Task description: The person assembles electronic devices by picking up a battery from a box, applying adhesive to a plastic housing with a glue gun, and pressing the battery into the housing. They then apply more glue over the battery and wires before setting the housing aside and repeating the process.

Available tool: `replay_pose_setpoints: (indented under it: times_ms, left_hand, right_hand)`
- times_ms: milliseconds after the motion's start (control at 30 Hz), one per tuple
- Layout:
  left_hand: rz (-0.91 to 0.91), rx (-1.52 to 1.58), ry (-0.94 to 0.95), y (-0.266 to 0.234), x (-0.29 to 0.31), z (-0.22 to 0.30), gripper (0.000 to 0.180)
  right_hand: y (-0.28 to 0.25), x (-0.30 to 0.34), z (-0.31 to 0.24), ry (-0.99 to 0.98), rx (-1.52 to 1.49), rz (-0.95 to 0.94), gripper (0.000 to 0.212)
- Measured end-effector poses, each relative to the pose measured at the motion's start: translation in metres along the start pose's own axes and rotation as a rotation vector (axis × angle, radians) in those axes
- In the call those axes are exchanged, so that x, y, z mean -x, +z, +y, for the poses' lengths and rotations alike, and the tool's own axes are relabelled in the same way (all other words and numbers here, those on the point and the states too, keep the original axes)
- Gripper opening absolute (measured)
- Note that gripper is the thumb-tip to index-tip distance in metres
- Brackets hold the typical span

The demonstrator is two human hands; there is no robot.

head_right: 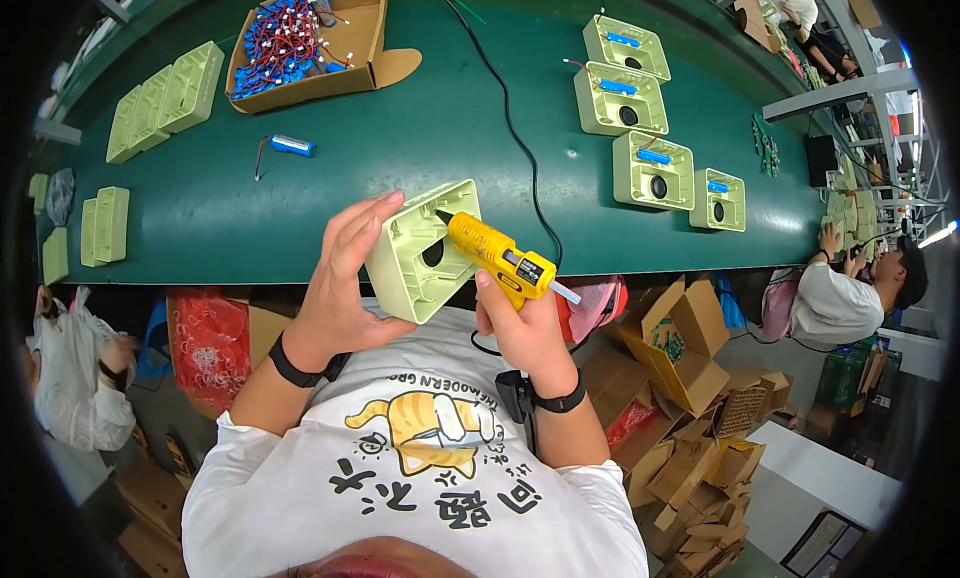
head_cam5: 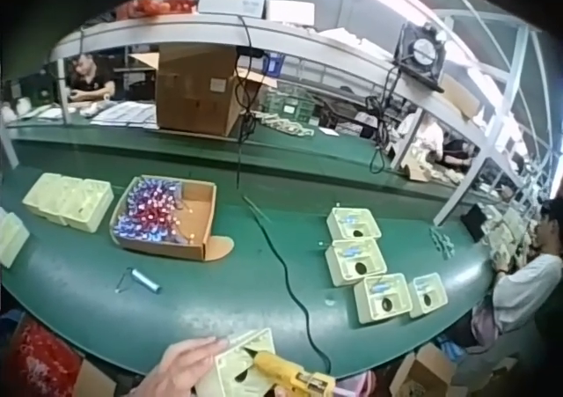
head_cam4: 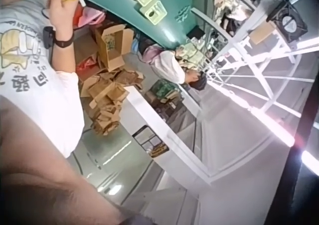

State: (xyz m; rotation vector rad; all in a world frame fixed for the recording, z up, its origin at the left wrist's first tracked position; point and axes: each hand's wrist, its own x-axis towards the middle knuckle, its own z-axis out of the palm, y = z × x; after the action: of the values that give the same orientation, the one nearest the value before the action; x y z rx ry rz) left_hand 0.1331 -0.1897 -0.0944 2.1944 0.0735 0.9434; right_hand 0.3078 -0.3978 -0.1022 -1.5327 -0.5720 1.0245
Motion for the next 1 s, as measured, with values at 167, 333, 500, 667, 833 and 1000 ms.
replay_pose_setpoints:
  times_ms: [167, 333, 500, 667, 833, 1000]
  left_hand:
    - [-0.025, -0.007, -0.031, -0.005, 0.002, -0.004, 0.137]
    - [-0.028, -0.078, -0.223, -0.016, 0.011, -0.012, 0.127]
    - [-0.101, -0.156, -0.393, -0.032, 0.019, -0.023, 0.101]
    - [0.084, -0.637, -0.267, -0.086, 0.008, -0.083, 0.046]
    - [-0.033, -0.732, -0.337, -0.105, 0.006, -0.115, 0.042]
    - [-0.032, -0.703, -0.461, -0.100, 0.004, -0.105, 0.037]
  right_hand:
    - [0.009, 0.004, -0.009, 0.032, 0.074, 0.078, 0.034]
    - [0.007, -0.009, -0.010, 0.046, -0.007, 0.031, 0.038]
    - [0.009, -0.011, -0.013, 0.066, -0.024, 0.002, 0.044]
    - [0.005, -0.011, -0.002, 0.096, -0.071, -0.025, 0.043]
    - [0.007, -0.011, 0.006, 0.075, -0.120, -0.019, 0.044]
    - [0.009, -0.013, 0.008, 0.059, -0.112, -0.016, 0.046]
